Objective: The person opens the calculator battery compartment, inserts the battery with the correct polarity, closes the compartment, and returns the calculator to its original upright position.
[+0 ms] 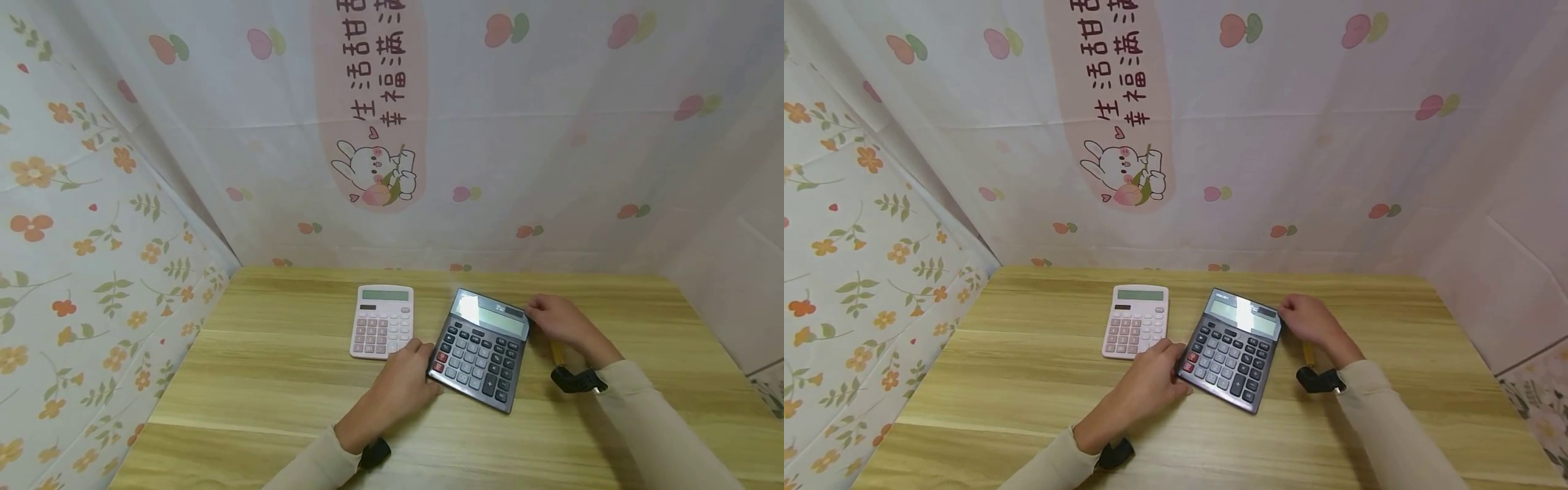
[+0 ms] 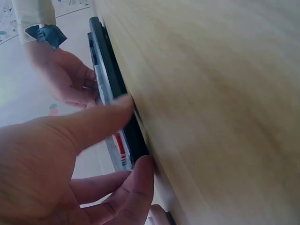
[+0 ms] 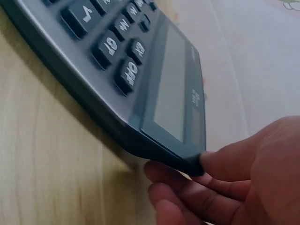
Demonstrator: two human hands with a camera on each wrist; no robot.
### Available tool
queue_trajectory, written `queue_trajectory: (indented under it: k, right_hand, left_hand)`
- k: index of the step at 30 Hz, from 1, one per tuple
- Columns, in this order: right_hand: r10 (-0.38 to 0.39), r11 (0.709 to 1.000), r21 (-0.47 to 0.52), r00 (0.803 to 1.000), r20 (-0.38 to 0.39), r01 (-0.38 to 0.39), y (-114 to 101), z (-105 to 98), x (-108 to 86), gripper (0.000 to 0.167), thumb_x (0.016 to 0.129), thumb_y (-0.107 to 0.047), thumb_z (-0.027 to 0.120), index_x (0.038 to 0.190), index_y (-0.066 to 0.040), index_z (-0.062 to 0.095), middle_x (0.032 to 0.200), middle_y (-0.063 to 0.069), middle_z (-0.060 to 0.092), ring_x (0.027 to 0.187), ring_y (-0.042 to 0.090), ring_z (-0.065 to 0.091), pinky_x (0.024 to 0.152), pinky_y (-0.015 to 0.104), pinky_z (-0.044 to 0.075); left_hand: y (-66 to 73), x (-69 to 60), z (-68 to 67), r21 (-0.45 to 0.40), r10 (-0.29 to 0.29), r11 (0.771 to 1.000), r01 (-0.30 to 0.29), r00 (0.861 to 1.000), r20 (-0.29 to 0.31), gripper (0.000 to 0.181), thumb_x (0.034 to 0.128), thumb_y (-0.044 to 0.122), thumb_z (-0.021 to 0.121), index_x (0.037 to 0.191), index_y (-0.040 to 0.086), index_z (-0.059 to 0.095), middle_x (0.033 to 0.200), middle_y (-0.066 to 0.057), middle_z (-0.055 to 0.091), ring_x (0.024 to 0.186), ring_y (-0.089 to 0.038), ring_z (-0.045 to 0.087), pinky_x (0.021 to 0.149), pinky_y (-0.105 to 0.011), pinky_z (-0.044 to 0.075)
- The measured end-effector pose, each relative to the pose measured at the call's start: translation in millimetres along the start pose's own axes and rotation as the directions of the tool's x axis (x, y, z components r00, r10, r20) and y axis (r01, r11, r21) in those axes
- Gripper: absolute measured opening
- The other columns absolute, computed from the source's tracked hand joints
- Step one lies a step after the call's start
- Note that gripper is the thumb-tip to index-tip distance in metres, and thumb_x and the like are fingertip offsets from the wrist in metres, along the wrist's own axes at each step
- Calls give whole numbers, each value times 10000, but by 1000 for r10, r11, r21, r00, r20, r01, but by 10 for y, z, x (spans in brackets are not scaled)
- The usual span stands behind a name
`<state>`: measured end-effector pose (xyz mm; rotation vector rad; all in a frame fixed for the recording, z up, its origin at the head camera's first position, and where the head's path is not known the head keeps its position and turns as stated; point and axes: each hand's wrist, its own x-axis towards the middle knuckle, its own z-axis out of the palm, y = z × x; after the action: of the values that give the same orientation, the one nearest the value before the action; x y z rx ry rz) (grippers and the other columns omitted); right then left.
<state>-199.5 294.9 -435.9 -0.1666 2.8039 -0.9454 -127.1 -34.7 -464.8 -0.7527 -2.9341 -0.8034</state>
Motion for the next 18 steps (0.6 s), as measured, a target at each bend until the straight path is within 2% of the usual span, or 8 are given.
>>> queue_trajectory:
  k: [3, 6, 9, 13, 15, 18]
  right_hand:
    - [5, 1000, 5, 999, 37, -5, 14, -46, -5, 261, 1138, -130, 526, 1042, 53, 686, 840, 81, 569, 785, 254, 539, 682, 389, 434]
    - [8, 1000, 0, 998, 67, -8, 22, -89, -5, 256, 1126, -127, 538, 1061, 60, 701, 875, 100, 590, 828, 273, 553, 716, 410, 453]
    - [-14, 1000, -18, 997, 79, 16, 33, -108, 5, 289, 1113, -115, 555, 1173, 104, 734, 1007, 185, 695, 920, 332, 614, 836, 511, 546]
    - [-55, 998, -30, 994, 91, 58, 35, -96, 19, 335, 1114, -111, 563, 1286, 123, 730, 1205, 265, 739, 1052, 391, 660, 1018, 669, 518]
    - [-64, 998, -16, 993, 96, 66, 28, -85, 25, 332, 1119, -107, 563, 1293, 121, 730, 1212, 262, 739, 1059, 387, 658, 1025, 673, 511]
    - [-71, 997, 13, 992, 105, 70, 21, -72, 37, 329, 1124, -95, 551, 1294, 126, 726, 1189, 241, 737, 1030, 359, 644, 984, 612, 533]
  left_hand:
    - [4, 14, 1, 5, -16, 1000, 16, 999, 49, 684, 786, 272, 1012, 1323, -37, 721, 1097, -85, 642, 847, -197, 637, 803, -345, 586]
    - [9, 26, 7, 6, -32, 999, 32, 997, 76, 757, 780, 340, 1028, 1359, -30, 709, 1118, -79, 632, 837, -178, 612, 803, -329, 577]
    - [23, 37, 9, -11, -40, 999, 41, 995, 87, 764, 765, 383, 1034, 1334, -20, 721, 1097, -66, 619, 795, -158, 581, 759, -310, 566]
    - [39, 52, 11, -28, -49, 998, 52, 995, 88, 767, 744, 406, 1042, 1300, -22, 732, 1064, -50, 589, 761, -144, 551, 720, -291, 548]
    - [47, 55, 13, -31, -57, 998, 60, 994, 88, 762, 748, 401, 1041, 1298, -26, 732, 1062, -47, 577, 763, -147, 547, 717, -293, 542]
    - [53, 62, 20, -28, -74, 997, 76, 993, 90, 731, 766, 383, 1033, 1295, -26, 735, 1061, -45, 571, 767, -156, 548, 716, -300, 538]
